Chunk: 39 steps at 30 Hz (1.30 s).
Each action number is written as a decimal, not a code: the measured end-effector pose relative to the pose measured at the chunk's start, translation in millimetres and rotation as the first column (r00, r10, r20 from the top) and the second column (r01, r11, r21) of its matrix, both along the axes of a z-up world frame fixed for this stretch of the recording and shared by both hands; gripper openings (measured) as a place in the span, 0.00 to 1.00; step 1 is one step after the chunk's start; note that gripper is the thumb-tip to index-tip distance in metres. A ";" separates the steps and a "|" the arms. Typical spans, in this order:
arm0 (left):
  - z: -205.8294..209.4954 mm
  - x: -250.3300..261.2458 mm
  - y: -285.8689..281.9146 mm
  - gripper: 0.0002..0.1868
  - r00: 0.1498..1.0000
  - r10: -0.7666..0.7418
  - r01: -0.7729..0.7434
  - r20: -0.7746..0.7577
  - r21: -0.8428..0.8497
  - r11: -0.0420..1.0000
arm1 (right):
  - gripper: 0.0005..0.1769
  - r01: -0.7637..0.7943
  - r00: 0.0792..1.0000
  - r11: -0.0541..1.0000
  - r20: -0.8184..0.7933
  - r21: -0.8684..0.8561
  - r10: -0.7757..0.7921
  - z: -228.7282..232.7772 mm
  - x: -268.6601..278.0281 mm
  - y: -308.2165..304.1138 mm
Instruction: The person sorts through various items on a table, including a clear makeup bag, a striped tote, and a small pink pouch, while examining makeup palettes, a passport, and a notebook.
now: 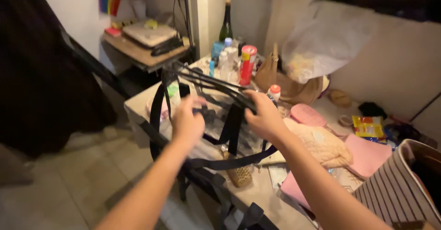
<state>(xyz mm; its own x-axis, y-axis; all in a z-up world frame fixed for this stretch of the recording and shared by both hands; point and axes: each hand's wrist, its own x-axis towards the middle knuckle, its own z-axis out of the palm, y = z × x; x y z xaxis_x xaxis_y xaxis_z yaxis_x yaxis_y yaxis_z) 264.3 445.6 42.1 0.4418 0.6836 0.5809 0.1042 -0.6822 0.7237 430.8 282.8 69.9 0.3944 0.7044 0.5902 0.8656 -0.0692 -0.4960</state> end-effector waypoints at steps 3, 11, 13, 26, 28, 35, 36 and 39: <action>12.1 14.5 46.9 0.18 0.999 -0.007 0.003 0.049 0.083 0.997 | 0.26 0.051 0.999 0.995 0.017 -0.087 -0.050 -2.6 8.3 21.7; 10.2 75.0 215.0 0.21 0.834 -0.325 0.378 -0.446 0.033 0.925 | 0.27 -0.167 0.977 0.921 -0.183 -0.352 0.107 1.1 19.3 42.2; 15.3 101.5 241.5 0.21 0.611 -0.322 0.496 -0.723 0.033 0.868 | 0.28 -0.326 0.942 0.882 -0.196 -0.341 0.273 4.4 13.4 44.3; 21.8 99.7 302.2 0.63 0.101 -0.167 0.860 -0.981 0.002 0.510 | 0.23 -0.443 0.768 0.474 -0.595 -0.761 -0.238 -63.8 34.2 228.8; 13.8 101.8 301.5 0.70 0.143 -0.200 0.898 -0.969 0.042 0.439 | 0.26 -0.414 0.852 0.377 -0.498 -0.829 -0.161 -104.7 35.0 268.6; -25.6 111.4 309.3 0.57 0.247 -0.255 0.881 -0.935 0.107 0.460 | 0.24 -0.339 0.912 0.617 -0.409 -0.711 0.030 -253.7 57.0 353.2; -30.0 111.1 306.6 0.56 0.247 -0.249 0.875 -0.937 0.105 0.472 | 0.25 -0.374 0.892 0.673 -0.446 -0.638 0.073 -265.4 54.9 353.4; -25.0 107.6 310.2 0.58 0.255 -0.263 0.863 -0.930 0.097 0.496 | 0.31 -0.433 0.831 0.813 -0.523 -0.390 0.192 -270.5 56.5 352.5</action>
